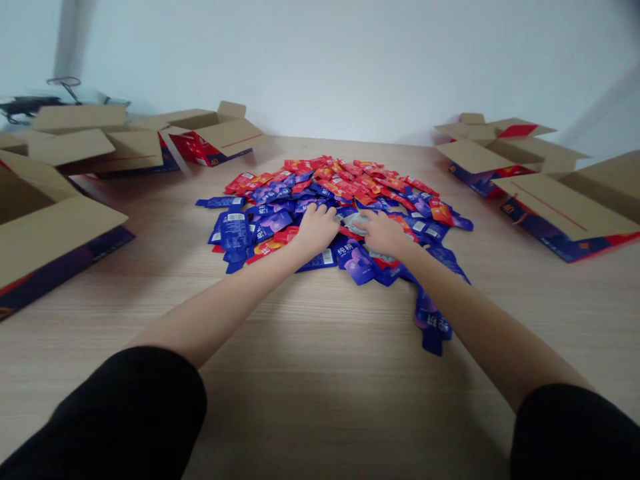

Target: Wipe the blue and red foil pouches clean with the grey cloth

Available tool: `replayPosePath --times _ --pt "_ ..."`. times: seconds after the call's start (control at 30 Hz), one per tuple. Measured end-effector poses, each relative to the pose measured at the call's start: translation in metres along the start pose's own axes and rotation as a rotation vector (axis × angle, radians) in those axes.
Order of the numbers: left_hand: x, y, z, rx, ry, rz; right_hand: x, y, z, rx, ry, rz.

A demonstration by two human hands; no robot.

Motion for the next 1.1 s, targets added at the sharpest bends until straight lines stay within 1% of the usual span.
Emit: replayPosePath --times 0.1,0.17,0.23,0.3,0.37,0.47,0.53,0.6,0.7,0.77,0.8,0.83,0.87,0.93,1.0,1.03,1.07,1.1 --pt "-0.027 0.021 0.009 0.013 -0.022 0.004 -0.016 0.012 -0.005 0.009 -0.004 0.027" --pt "-0.049 0.033 0.018 0.011 -0.034 -0.021 -0.031 0.021 -0.009 0.037 0.004 0.075" --pt "-0.074 0.04 0.03 -0.004 -0.037 -0.08 -0.053 0.03 -0.017 0.088 0.026 0.134" --pt "-0.1 0.043 0.044 -0.033 -0.043 -0.155 -0.081 0.035 -0.031 0.145 0.061 0.157" --pt "-0.124 0.042 0.059 -0.064 -0.03 -0.227 -0.113 0.034 -0.051 0.187 0.11 0.13" --pt "-0.153 0.041 0.08 -0.104 0.016 -0.311 -0.159 0.025 -0.082 0.2 0.179 0.033" --pt "-0.168 0.044 0.091 -0.121 0.06 -0.358 -0.181 0.016 -0.098 0.174 0.162 -0.036" --pt "-0.18 0.051 0.102 -0.12 0.122 -0.412 -0.192 0.007 -0.106 0.132 0.117 -0.074" --pt "-0.194 0.066 0.12 -0.161 0.179 -0.52 -0.192 -0.004 -0.108 0.082 0.083 -0.039" --pt "-0.202 0.075 0.133 -0.248 0.193 -0.576 -0.183 -0.008 -0.105 0.079 0.088 0.014" --pt "-0.205 0.078 0.139 -0.291 0.211 -0.581 -0.176 -0.009 -0.102 0.084 0.092 0.035" --pt "-0.208 0.079 0.143 -0.324 0.235 -0.565 -0.169 -0.011 -0.1 0.09 0.091 0.05" --pt "-0.211 0.078 0.145 -0.339 0.257 -0.525 -0.161 -0.012 -0.097 0.098 0.084 0.06" --pt "-0.214 0.074 0.145 -0.34 0.241 -0.413 -0.145 -0.014 -0.092 0.115 0.055 0.073" --pt "-0.217 0.067 0.142 -0.324 0.12 -0.31 -0.131 -0.016 -0.088 0.144 0.032 0.079" --pt "-0.218 0.063 0.14 -0.318 0.048 -0.28 -0.125 -0.017 -0.086 0.165 0.028 0.081" --pt "-0.218 0.06 0.138 -0.317 0.004 -0.269 -0.121 -0.018 -0.085 0.187 0.026 0.08" --pt "-0.218 0.057 0.137 -0.318 0.001 -0.279 -0.118 -0.018 -0.084 0.21 0.022 0.076"
Point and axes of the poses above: each hand's wrist, its own x-axis towards the middle knuckle, its own y-axis out of the back of the hand, z = x × y, the point moved 1 cm from there along x, towards the middle knuckle, and after that the axes turned 2 degrees about -y, right-handed, at the moved point
